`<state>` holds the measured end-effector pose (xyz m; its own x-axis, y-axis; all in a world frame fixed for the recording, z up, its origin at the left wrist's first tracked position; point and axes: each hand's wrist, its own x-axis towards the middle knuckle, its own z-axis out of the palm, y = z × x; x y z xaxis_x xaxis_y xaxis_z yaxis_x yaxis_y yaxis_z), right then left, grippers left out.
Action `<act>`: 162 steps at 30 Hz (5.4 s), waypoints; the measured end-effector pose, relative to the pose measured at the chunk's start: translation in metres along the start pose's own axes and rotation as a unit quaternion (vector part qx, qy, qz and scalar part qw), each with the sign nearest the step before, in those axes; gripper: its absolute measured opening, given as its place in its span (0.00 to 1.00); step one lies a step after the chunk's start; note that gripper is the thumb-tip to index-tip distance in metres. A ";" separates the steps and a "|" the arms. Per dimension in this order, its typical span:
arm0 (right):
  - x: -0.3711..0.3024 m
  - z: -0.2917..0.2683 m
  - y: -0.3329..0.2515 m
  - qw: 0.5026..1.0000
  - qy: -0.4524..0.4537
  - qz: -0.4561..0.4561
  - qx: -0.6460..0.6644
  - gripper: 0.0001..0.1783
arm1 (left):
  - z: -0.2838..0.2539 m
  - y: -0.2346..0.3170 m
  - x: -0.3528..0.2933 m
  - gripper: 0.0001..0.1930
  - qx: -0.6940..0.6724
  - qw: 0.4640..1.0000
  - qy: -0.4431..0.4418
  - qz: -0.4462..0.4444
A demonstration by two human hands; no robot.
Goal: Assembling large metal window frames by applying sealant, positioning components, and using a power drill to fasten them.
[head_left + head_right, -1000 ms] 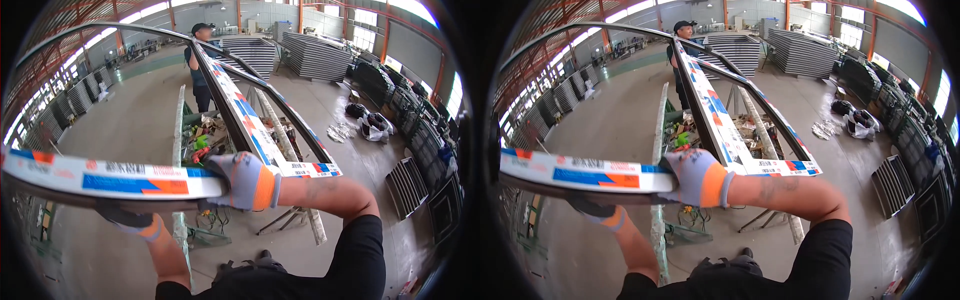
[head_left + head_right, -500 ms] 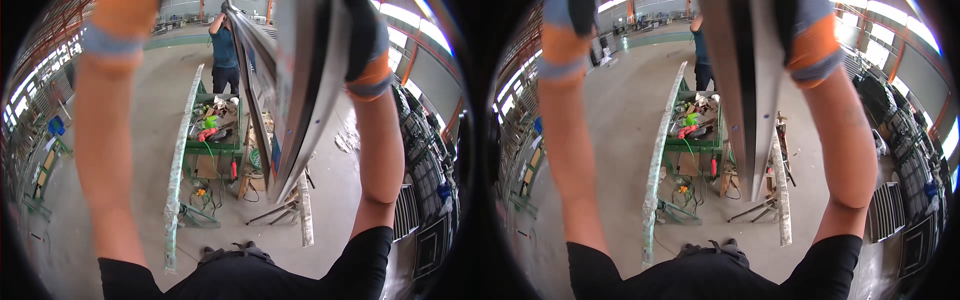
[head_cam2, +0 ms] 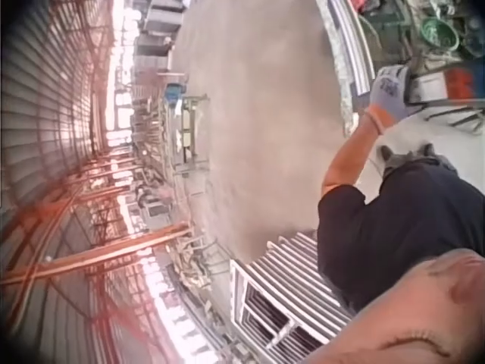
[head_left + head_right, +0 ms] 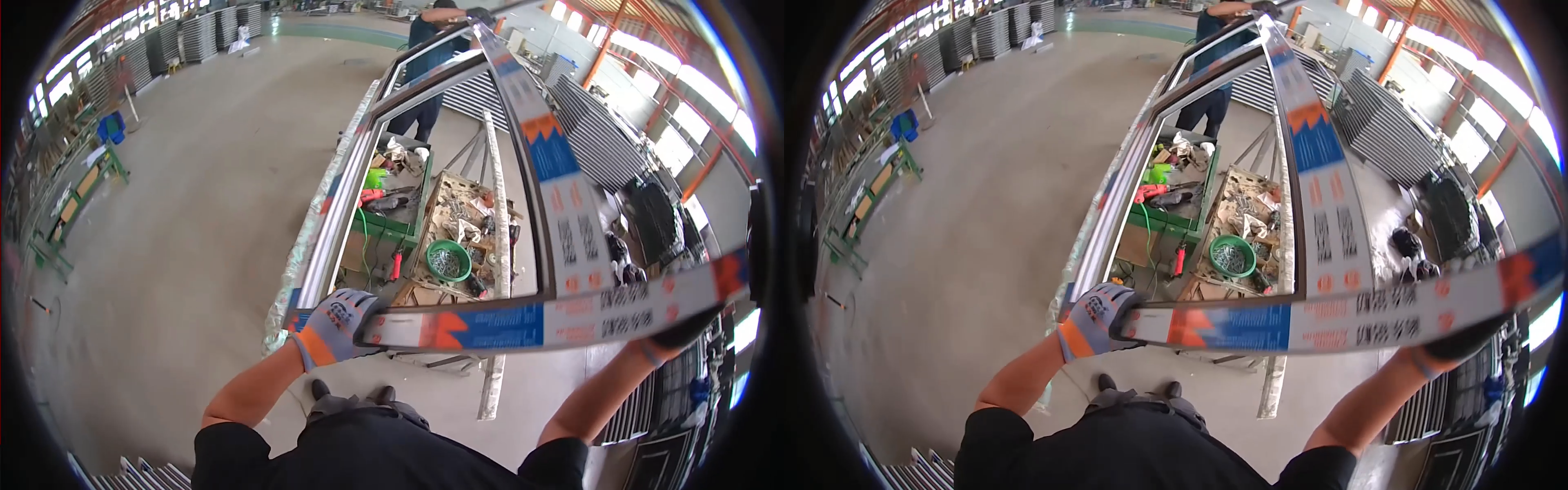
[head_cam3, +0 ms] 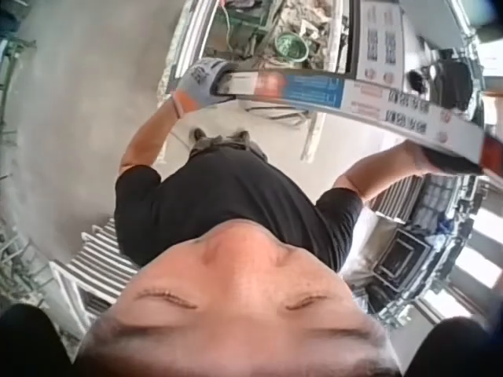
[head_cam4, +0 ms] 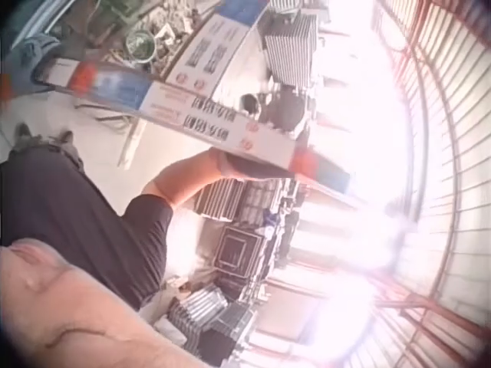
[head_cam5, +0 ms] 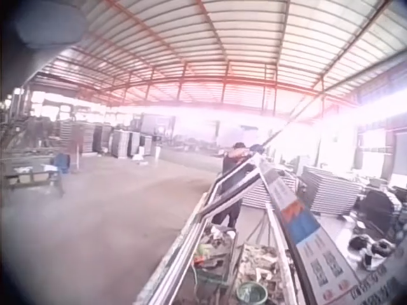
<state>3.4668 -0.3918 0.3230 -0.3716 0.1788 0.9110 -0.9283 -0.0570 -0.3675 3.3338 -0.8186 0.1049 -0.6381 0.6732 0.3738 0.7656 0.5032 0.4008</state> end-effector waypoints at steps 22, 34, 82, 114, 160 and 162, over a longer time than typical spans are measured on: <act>-0.526 -0.128 0.208 0.670 0.590 0.416 0.173 0.27 | 0.091 -0.109 -0.022 0.32 0.240 0.905 -0.343 -0.075; -0.539 -0.114 0.223 0.483 0.709 0.493 0.148 0.30 | 0.119 -0.135 -0.034 0.22 0.266 0.876 -0.388 -0.111; -0.368 0.446 0.354 0.748 -0.102 0.421 -0.504 0.11 | -0.097 -0.226 -0.643 0.20 0.073 0.803 -0.034 -0.590; -0.279 0.498 0.603 0.320 0.012 0.747 -0.582 0.31 | -0.159 -0.902 -0.096 0.17 0.006 0.913 -0.227 -0.339; -0.092 0.430 0.706 0.381 0.353 0.372 -0.769 0.28 | 0.055 -0.639 0.338 0.11 -0.404 0.804 -0.295 0.320; -0.088 0.494 0.713 0.312 0.387 0.314 -0.809 0.27 | 0.046 -0.638 0.336 0.09 -0.472 0.799 -0.316 0.196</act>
<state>2.8304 -0.9329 0.0731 0.2226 0.8508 0.4760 0.7790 0.1383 -0.6115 2.6342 -0.8886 -0.0633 0.0327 0.9679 0.2490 0.3029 -0.2470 0.9204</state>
